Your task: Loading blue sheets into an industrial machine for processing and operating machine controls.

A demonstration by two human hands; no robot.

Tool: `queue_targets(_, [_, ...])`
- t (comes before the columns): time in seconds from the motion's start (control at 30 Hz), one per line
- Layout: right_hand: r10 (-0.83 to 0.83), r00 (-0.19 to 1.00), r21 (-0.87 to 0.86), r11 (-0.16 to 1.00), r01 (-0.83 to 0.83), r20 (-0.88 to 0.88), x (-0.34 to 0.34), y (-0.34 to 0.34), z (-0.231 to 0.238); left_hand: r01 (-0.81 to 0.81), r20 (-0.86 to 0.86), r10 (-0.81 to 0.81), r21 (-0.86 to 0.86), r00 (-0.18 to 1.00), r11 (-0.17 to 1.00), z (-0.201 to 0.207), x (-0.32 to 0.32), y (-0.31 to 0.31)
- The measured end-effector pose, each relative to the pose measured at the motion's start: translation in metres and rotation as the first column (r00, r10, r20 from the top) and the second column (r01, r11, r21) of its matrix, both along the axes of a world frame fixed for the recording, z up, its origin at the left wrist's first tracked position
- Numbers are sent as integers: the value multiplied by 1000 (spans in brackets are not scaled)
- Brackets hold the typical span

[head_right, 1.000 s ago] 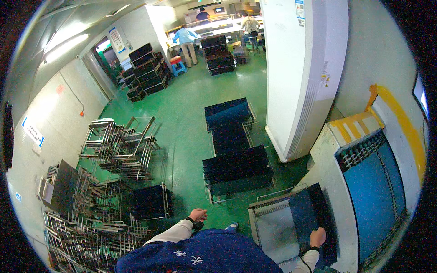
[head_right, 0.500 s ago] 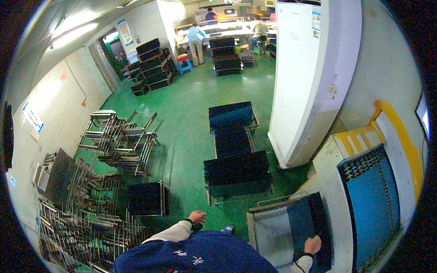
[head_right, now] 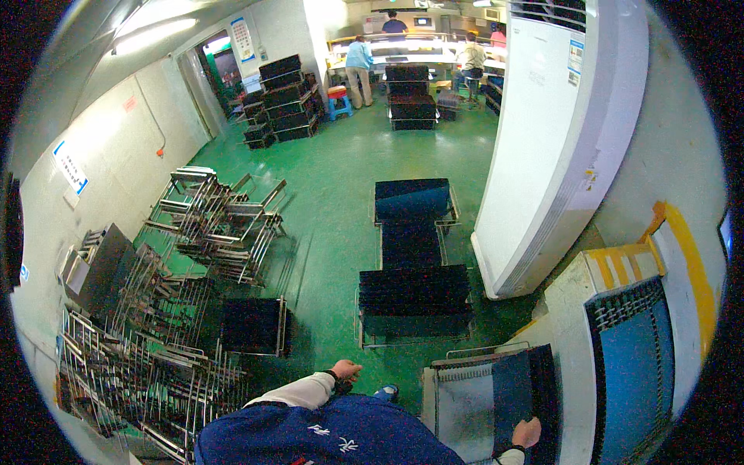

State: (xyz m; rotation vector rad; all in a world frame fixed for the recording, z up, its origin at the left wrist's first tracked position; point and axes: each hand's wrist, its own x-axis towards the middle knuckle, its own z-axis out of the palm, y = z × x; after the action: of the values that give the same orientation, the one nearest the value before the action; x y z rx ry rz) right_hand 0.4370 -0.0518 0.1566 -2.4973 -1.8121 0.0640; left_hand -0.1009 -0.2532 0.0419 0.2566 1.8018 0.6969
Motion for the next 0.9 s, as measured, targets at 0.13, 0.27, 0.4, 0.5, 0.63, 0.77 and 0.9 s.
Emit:
queue_targets(0.13, [46, 999, 17, 999, -46, 18, 9, 3, -15, -3, 5, 3, 0, 1000, 1000, -5, -2, -2])
queue_targets(0.27, [-12, 999, -49, 999, 14, 36, 4, 5, -11, -72, 33, 71, 29, 997, 997, -4, 0, -5])
queue_targets(0.4, [11, 1000, -22, 1000, -11, 10, 9, 3, -20, -79, 40, 78, 27, 996, 997, -12, -3, -8])
queue_targets(0.5, [-6, 1000, 32, 999, 6, -4, 5, -1, -14, -93, 40, 92, 12, 995, 996, -14, -1, -8])
queue_targets(0.63, [-1, 999, -15, 1000, 1, -48, -1, -1, -1, -108, 52, 106, 29, 993, 994, -24, -2, -13])
queue_targets(0.77, [-13, 999, 9, 1000, 13, -40, -18, -13, 28, -89, 46, 88, 24, 995, 996, -35, -1, -10])
queue_targets(0.9, [30, 999, 11, 1000, -30, -19, -3, -9, 11, -114, 40, 114, 6, 993, 993, -33, 8, -18])
